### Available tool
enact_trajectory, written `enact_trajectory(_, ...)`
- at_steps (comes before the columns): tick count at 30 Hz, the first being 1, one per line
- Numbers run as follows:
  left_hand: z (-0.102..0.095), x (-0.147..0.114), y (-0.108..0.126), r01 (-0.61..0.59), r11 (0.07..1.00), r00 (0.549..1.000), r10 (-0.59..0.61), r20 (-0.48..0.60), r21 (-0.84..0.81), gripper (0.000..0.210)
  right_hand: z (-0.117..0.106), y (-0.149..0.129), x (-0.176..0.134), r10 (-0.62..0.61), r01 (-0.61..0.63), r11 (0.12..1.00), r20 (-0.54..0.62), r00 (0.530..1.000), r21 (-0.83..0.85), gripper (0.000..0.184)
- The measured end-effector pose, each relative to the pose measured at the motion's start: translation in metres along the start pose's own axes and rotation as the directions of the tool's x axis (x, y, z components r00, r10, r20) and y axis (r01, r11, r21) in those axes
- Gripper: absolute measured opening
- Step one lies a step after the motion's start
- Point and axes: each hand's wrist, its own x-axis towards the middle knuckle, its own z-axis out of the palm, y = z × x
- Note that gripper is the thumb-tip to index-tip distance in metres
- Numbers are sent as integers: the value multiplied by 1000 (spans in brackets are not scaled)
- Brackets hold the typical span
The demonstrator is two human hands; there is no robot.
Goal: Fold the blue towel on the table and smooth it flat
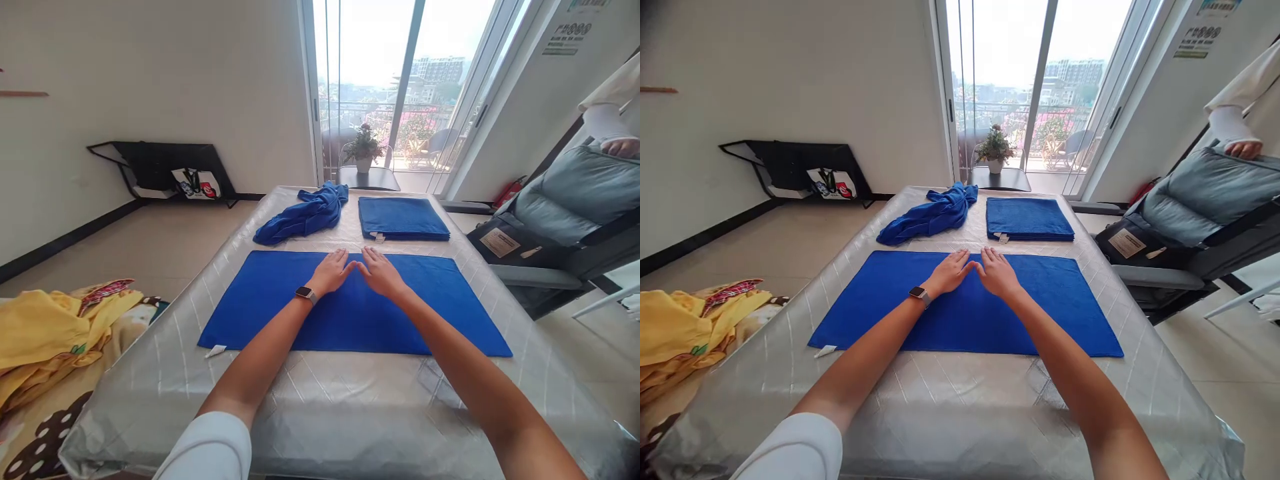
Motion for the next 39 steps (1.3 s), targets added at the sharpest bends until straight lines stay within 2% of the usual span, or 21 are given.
enact_trajectory(3, 16, 0, 3, 7, 1000, 1000, -7, 12, 12, 63, 25, -20, 18, 47, -47, 999, 12, 999, -13, 68)
enact_trajectory(7, 21, -1, -1, 0, 1000, 1000, 1, 30, -23, 65, 44, -20, 21, 75, -75, 996, 16, 997, -48, 71)
enact_trajectory(13, 20, 3, -1, 16, 998, 1000, -15, 13, -67, 68, 38, -7, 20, 107, -102, 992, 53, 993, -77, 79)
enact_trajectory(16, 15, 0, -9, 62, 995, 998, -59, 37, -80, 73, 30, 18, 11, 152, -145, 984, 60, 987, -108, 79)
enact_trajectory(19, 4, -11, -36, 139, 988, 989, -136, 61, -59, 77, 16, 67, -5, 244, -234, 962, 62, 968, -142, 76)
enact_trajectory(22, -8, -32, -82, 254, 967, 966, -253, 49, -9, 77, -1, 130, -29, 364, -354, 921, 33, 931, -161, 76)
enact_trajectory(25, -20, -60, -134, 403, 914, 913, -405, 51, 42, 75, -12, 188, -53, 463, -463, 872, -39, 885, -156, 75)
enact_trajectory(27, -25, -78, -163, 469, 879, 881, -473, 28, 79, 73, -14, 213, -64, 498, -503, 851, -69, 864, -154, 73)
enact_trajectory(31, -29, -97, -195, 537, 837, 842, -539, -7, 108, 73, -12, 226, -71, 506, -510, 844, -66, 860, -165, 73)
enact_trajectory(39, -24, -100, -219, 566, 817, 822, -570, 5, 113, 77, -17, 219, -70, 517, -511, 843, -13, 856, -167, 77)
